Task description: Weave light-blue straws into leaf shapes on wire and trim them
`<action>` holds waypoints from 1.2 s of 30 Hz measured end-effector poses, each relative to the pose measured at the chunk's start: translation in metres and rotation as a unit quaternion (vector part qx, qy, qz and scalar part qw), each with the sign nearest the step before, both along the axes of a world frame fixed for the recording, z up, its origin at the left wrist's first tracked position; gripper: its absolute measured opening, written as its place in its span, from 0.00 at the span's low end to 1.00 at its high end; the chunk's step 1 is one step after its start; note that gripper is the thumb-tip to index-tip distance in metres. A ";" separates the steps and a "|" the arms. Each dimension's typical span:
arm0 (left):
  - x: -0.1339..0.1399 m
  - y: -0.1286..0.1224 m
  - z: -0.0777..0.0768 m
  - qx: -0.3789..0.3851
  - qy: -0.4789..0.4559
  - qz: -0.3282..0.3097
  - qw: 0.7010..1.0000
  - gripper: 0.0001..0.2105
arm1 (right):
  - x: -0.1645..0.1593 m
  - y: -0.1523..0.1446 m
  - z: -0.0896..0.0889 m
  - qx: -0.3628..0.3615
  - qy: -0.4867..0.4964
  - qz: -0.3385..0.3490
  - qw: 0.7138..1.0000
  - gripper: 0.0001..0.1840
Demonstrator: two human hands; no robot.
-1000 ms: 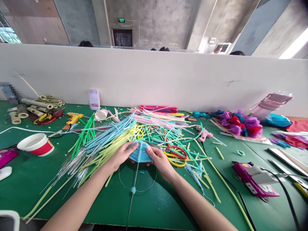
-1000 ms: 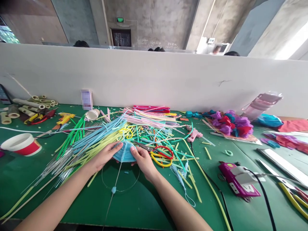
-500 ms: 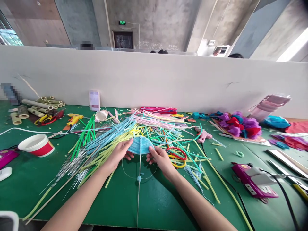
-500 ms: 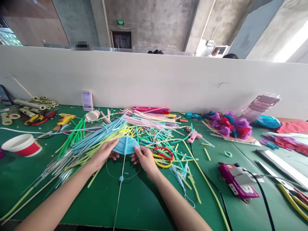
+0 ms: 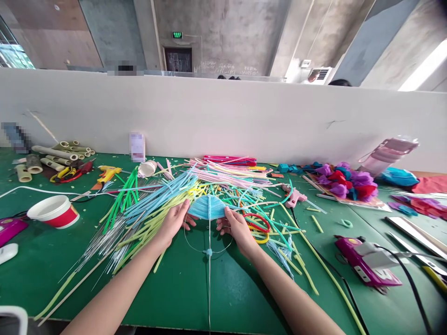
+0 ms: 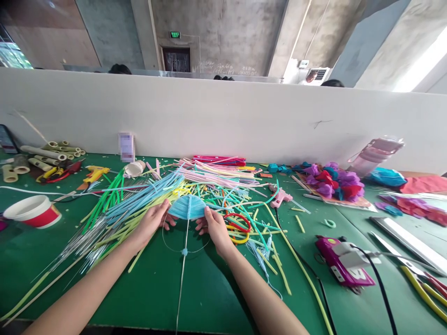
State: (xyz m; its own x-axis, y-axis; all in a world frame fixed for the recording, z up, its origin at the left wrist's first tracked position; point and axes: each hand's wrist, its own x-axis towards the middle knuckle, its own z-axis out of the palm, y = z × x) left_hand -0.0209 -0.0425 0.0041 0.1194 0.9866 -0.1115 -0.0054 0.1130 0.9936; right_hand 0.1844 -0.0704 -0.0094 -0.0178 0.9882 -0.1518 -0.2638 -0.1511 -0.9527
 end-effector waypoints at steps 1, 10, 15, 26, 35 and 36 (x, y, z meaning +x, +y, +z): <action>-0.001 0.000 0.001 -0.001 -0.007 0.005 1.000 0.24 | 0.001 0.001 0.000 -0.004 0.013 -0.010 1.000 0.25; 0.000 -0.003 0.006 0.017 0.013 -0.050 0.999 0.18 | 0.005 0.006 -0.003 0.015 0.030 -0.062 0.997 0.25; 0.001 -0.004 0.005 0.023 0.015 -0.080 0.996 0.18 | 0.003 0.012 -0.009 0.037 -0.007 -0.101 0.994 0.27; 0.004 -0.004 0.002 -0.035 -0.037 -0.074 0.996 0.17 | -0.003 0.005 -0.002 0.033 -0.005 -0.041 0.999 0.28; 0.006 -0.005 0.006 -0.054 -0.041 -0.051 0.996 0.19 | -0.003 0.001 0.001 0.045 -0.035 -0.019 0.998 0.30; 0.006 -0.006 0.006 -0.053 -0.038 -0.047 0.997 0.19 | -0.004 0.001 0.001 0.048 -0.039 -0.017 0.998 0.30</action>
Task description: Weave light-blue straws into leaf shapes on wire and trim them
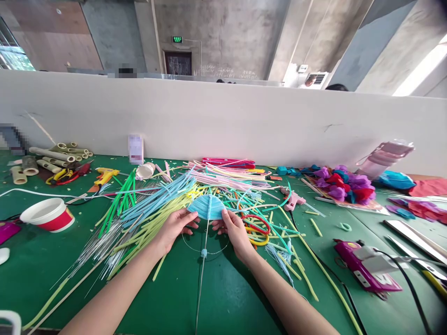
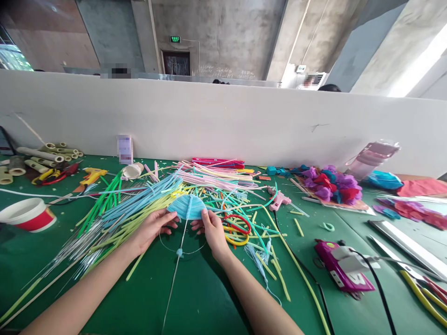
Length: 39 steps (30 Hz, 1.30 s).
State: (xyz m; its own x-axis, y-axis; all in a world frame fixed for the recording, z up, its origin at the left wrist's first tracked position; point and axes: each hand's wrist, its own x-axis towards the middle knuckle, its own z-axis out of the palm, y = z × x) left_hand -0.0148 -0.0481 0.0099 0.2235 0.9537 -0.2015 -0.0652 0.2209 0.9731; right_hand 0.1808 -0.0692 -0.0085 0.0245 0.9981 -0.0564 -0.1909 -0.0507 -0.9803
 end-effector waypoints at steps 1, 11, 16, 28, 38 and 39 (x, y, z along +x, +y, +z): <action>0.000 0.000 0.000 0.001 0.002 0.003 1.000 0.19 | 0.000 0.000 0.000 0.001 -0.003 0.000 1.000 0.31; -0.001 0.001 -0.006 0.078 -0.048 -0.025 0.996 0.14 | 0.003 0.002 -0.001 -0.015 0.003 0.017 1.000 0.31; -0.002 0.003 -0.010 0.076 -0.025 -0.009 0.997 0.15 | 0.004 0.002 -0.003 -0.007 0.001 0.021 1.000 0.32; -0.005 0.005 -0.008 0.038 -0.011 -0.020 0.999 0.15 | 0.004 0.003 -0.005 -0.009 -0.001 0.030 1.000 0.33; -0.004 0.003 -0.007 0.051 -0.034 -0.051 0.997 0.15 | 0.005 0.003 -0.004 -0.013 0.006 0.037 0.999 0.33; -0.004 0.003 -0.007 0.042 -0.018 -0.047 0.998 0.16 | 0.005 0.003 -0.004 -0.014 0.008 0.035 0.999 0.32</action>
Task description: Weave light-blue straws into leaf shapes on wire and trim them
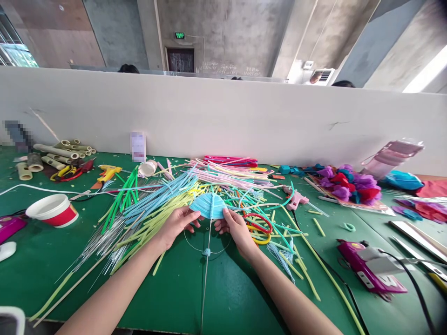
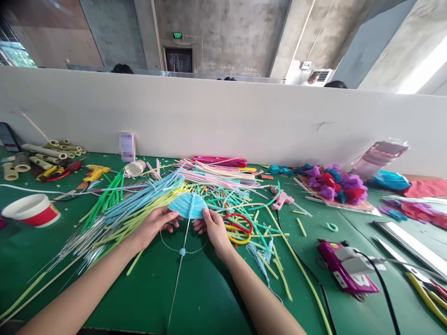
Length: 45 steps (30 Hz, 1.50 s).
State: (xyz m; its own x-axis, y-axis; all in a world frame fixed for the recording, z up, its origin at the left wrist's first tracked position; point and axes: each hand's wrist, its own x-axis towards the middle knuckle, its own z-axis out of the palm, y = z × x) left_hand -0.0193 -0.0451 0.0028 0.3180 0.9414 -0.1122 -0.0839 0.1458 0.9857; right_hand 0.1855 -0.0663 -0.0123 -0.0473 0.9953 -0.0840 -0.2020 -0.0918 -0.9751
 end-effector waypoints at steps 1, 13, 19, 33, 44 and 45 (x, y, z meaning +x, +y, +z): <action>0.000 0.000 0.000 -0.009 0.013 0.003 1.000 0.17 | 0.000 0.000 0.000 -0.001 0.001 -0.002 1.000 0.32; -0.009 0.002 0.005 -0.108 -0.033 -0.023 0.993 0.15 | -0.002 -0.001 0.000 0.030 -0.043 0.015 0.999 0.32; -0.008 0.003 0.006 -0.073 -0.023 -0.029 0.997 0.14 | -0.002 -0.001 0.001 0.035 -0.045 0.019 0.998 0.31; -0.065 0.027 -0.006 0.277 0.681 0.240 0.634 0.12 | 0.003 0.003 -0.018 0.072 -0.151 -0.086 0.982 0.29; -0.056 0.025 0.001 0.462 0.424 0.304 0.717 0.07 | 0.005 -0.005 -0.007 0.201 -0.342 -0.144 0.907 0.16; -0.053 0.022 0.003 0.472 0.398 0.292 0.730 0.07 | 0.004 -0.006 -0.005 0.215 -0.353 -0.146 0.899 0.16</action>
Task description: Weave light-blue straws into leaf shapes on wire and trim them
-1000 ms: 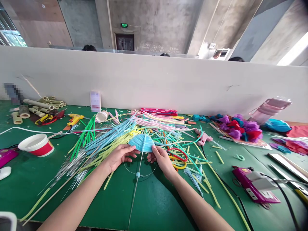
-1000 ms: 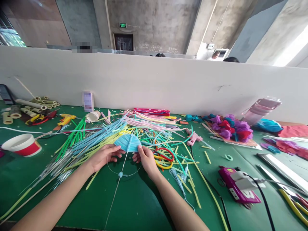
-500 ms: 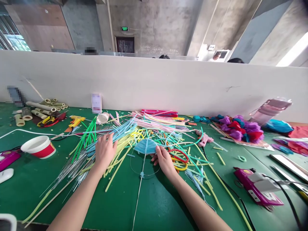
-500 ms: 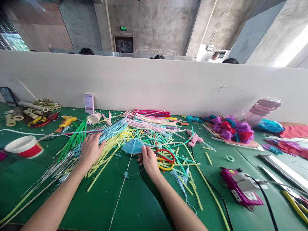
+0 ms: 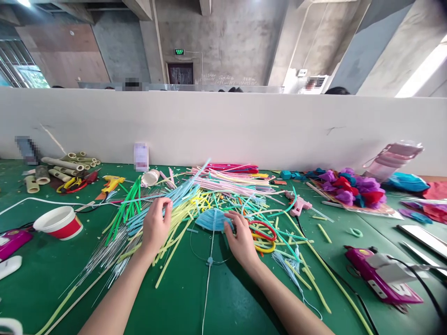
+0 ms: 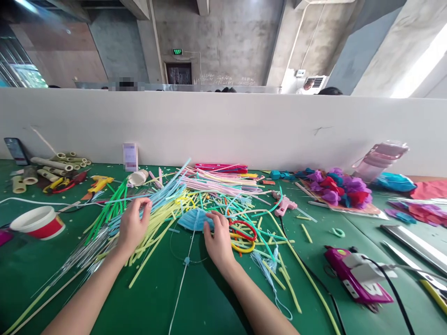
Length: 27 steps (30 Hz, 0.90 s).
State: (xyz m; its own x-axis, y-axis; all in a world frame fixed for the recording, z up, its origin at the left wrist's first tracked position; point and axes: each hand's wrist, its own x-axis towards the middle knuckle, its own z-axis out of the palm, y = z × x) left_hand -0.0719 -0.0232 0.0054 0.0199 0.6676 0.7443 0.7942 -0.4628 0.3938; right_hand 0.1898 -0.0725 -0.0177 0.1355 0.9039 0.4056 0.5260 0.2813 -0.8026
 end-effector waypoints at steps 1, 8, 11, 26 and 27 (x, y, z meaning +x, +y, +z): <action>0.005 -0.003 0.001 0.000 -0.008 -0.027 1.000 0.07 | -0.001 -0.002 0.002 0.012 -0.008 0.005 1.000 0.16; 0.045 -0.023 -0.005 -0.084 0.060 -0.220 0.970 0.08 | -0.010 -0.010 0.018 -0.052 0.185 0.141 0.971 0.16; 0.054 -0.027 -0.008 -0.110 0.086 -0.239 0.961 0.09 | -0.009 -0.007 0.019 -0.081 0.285 0.129 0.946 0.17; 0.049 -0.024 -0.007 -0.126 0.034 -0.207 0.970 0.09 | 0.031 0.013 0.035 -0.051 0.456 0.010 0.889 0.19; 0.050 -0.025 -0.007 -0.130 0.029 -0.213 0.968 0.09 | 0.028 0.011 0.036 -0.068 0.445 0.035 0.892 0.19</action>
